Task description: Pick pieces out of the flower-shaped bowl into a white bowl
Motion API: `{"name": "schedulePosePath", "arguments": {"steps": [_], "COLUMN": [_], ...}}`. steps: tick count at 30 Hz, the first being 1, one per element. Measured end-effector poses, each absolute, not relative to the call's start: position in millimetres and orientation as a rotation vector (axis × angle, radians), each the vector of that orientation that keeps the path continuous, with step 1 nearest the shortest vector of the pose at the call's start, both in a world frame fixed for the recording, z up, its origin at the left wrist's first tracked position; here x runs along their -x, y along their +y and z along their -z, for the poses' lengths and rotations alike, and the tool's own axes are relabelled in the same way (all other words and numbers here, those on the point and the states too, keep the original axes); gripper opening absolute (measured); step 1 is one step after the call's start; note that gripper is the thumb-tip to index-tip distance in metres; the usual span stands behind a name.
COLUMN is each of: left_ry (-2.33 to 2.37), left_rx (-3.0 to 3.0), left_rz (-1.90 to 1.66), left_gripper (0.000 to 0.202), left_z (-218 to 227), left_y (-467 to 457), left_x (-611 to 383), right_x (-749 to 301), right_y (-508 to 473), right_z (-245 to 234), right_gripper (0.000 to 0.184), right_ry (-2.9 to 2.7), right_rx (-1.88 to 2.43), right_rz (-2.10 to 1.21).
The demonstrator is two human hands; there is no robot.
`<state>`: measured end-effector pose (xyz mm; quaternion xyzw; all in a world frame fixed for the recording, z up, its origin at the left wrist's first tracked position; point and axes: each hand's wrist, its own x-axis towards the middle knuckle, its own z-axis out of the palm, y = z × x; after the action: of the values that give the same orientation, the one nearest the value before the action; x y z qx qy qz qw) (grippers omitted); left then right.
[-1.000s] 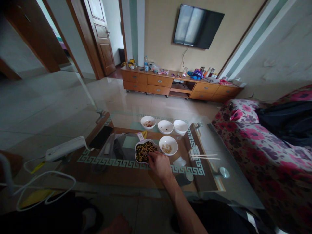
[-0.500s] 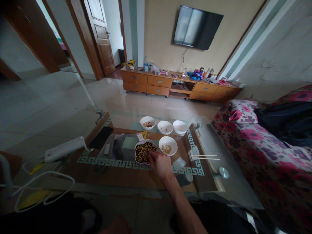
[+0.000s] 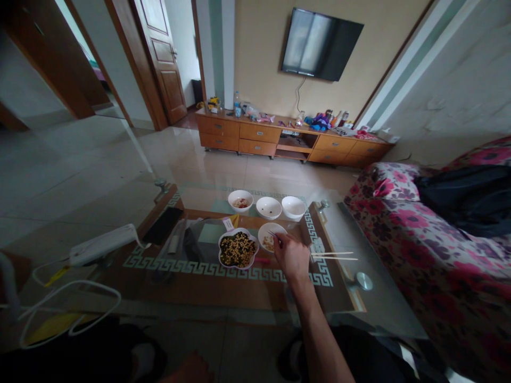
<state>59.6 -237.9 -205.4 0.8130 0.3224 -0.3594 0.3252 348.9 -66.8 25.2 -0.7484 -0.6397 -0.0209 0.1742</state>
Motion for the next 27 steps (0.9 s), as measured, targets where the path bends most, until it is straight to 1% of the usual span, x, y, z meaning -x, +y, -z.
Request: {"name": "schedulePosePath", "arguments": {"steps": [4, 8, 12, 15, 21, 27], "left_ry": [0.854, 0.840, 0.841, 0.859, 0.843, 0.837], "left_rx": [-2.137, -2.175, -2.148, -2.155, -2.148, -2.159], "left_rz": [1.085, 1.057, 1.079, 1.013, 1.011, 1.062], "left_gripper": [0.031, 0.029, 0.029, 0.029, 0.030, 0.029], "left_z": [200, 192, 191, 193, 195, 178], "left_y": [-237, -236, -236, -236, -239, -236], "left_x": [-62, -62, -61, -60, -59, -63], "right_x": [-330, -308, -294, -290, -284, -282], "right_y": [-69, -73, -75, -75, -75, -74], "right_z": [-23, -18, -10, -2, 5, 2], "right_gripper": [0.027, 0.027, 0.026, 0.027, 0.028, 0.027], "right_ry": [-1.901, -2.042, -2.090, -2.113, -2.132, -2.153], "right_rx": [2.044, 1.953, 1.872, 1.826, 1.793, 1.810], "right_rz": [-0.057, -0.237, -0.336, -0.349, -0.346, -0.338]}}
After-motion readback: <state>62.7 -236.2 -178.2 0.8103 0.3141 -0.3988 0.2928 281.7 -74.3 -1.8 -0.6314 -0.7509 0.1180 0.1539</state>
